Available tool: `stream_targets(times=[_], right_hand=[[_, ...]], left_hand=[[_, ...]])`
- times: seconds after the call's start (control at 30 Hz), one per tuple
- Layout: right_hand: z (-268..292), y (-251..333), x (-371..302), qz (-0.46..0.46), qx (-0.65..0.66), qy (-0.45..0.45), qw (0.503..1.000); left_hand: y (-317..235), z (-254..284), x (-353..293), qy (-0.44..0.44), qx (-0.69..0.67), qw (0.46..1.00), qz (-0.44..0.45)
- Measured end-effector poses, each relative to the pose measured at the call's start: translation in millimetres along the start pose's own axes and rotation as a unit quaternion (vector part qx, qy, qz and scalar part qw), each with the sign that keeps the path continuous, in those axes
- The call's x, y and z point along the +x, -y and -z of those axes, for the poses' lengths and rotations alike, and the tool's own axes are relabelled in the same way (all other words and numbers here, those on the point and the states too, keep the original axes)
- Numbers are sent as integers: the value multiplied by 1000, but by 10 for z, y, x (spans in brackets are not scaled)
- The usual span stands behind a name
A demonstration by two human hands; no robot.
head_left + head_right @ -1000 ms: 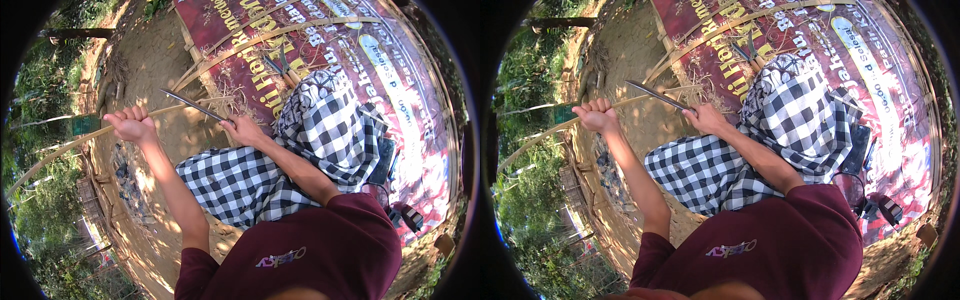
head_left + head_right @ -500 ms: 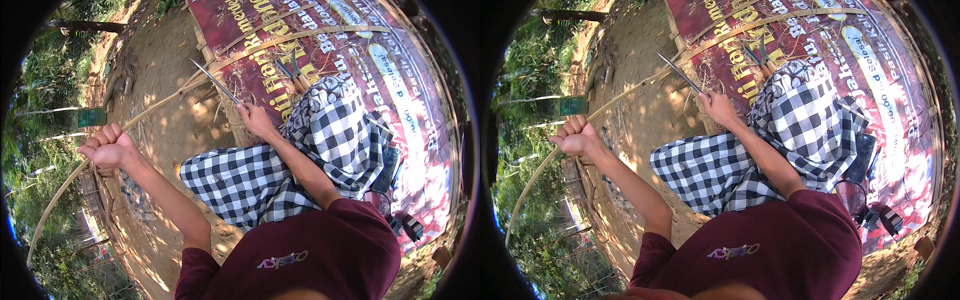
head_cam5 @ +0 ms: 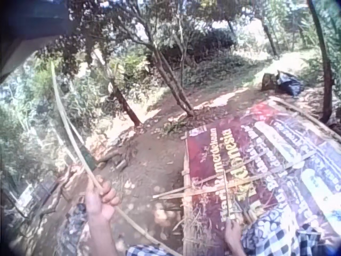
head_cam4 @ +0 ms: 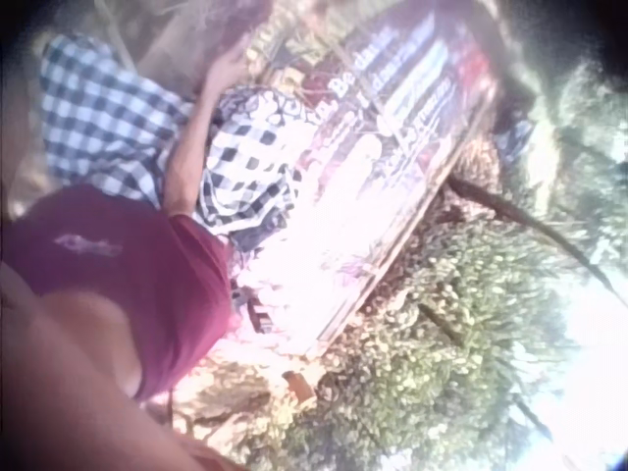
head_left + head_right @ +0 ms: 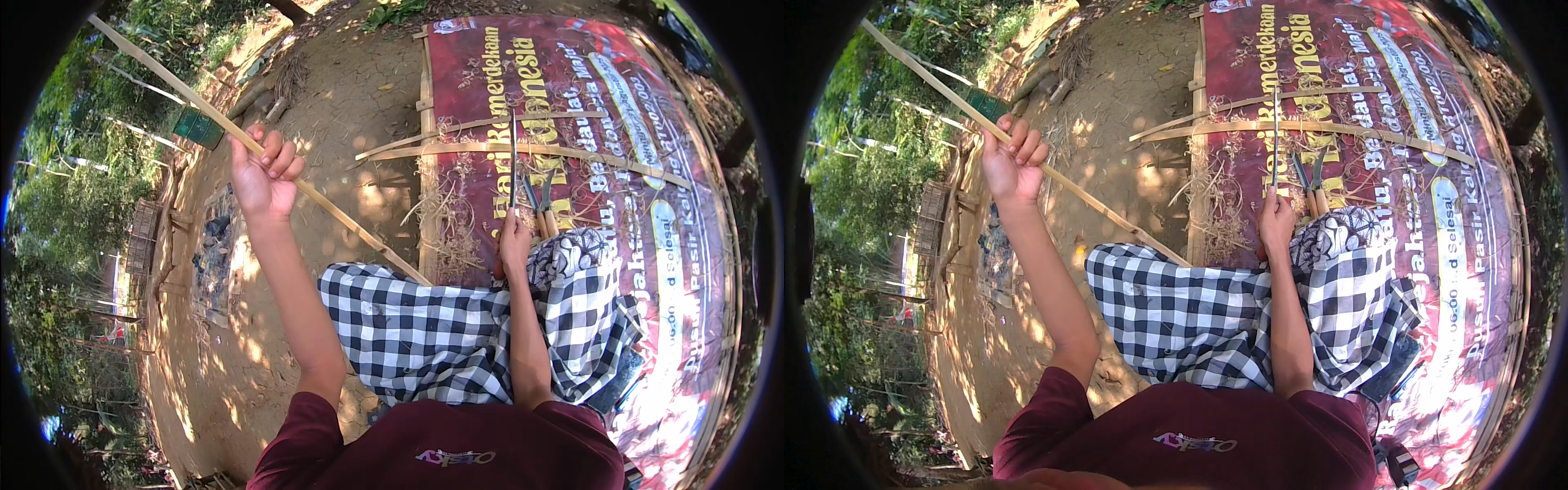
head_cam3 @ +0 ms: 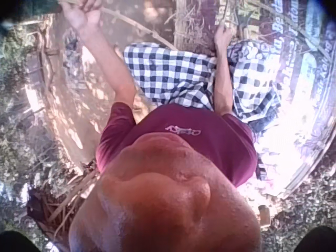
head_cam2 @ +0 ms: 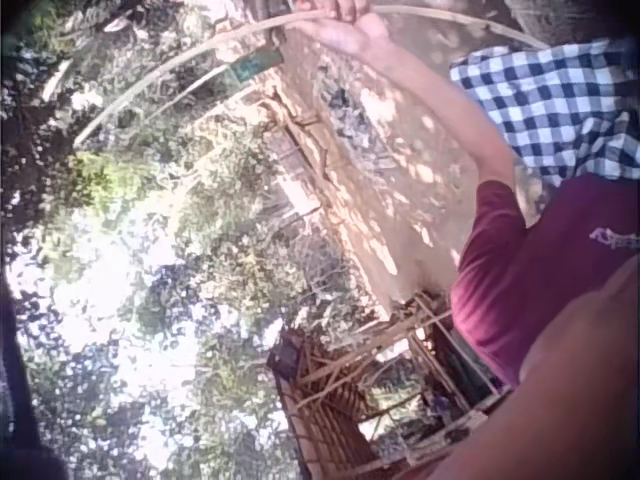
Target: The person holds a thin strip of bamboo and shaves it down with a large blade, repeatedly sliding the blade along the length of the material.
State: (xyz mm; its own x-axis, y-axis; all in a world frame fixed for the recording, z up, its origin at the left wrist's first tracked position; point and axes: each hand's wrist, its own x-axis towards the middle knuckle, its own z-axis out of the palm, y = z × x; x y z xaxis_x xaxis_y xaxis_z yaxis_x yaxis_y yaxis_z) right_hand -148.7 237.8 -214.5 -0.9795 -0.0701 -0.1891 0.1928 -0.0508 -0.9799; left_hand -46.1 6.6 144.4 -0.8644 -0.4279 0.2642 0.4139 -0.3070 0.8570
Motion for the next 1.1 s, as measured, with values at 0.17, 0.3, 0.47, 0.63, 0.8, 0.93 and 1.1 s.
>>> stream_targets(times=[0.17, 0.3, 0.47, 0.63, 0.8, 0.93, 1.1], right_hand=[[72, 178, -123, -16, 89, 29, 995], [105, 208, -100, 47, 79, 49, 995], [60, 188, -175, 45, 54, 48, 996], [6, -51, -107, 41, 25, 65, 997], [60, -311, -5, 75, -33, 53, 995], [-6, -238, -112, 46, -34, 55, 997], [57, 7, -159, 30, -8, 65, 997]], left_hand=[[-264, -154, -106, 25, 11, 998, -58], [-443, -282, -122, 11, 49, 992, -113], [-916, -392, -85, 15, 117, 977, -177], [-1321, -540, -98, 3, 270, 937, -221], [-1061, -553, -206, -28, 377, 911, -166], [-647, -272, -502, -25, 485, 872, -64], [36, 121, -973, 6, 508, 854, 110]])
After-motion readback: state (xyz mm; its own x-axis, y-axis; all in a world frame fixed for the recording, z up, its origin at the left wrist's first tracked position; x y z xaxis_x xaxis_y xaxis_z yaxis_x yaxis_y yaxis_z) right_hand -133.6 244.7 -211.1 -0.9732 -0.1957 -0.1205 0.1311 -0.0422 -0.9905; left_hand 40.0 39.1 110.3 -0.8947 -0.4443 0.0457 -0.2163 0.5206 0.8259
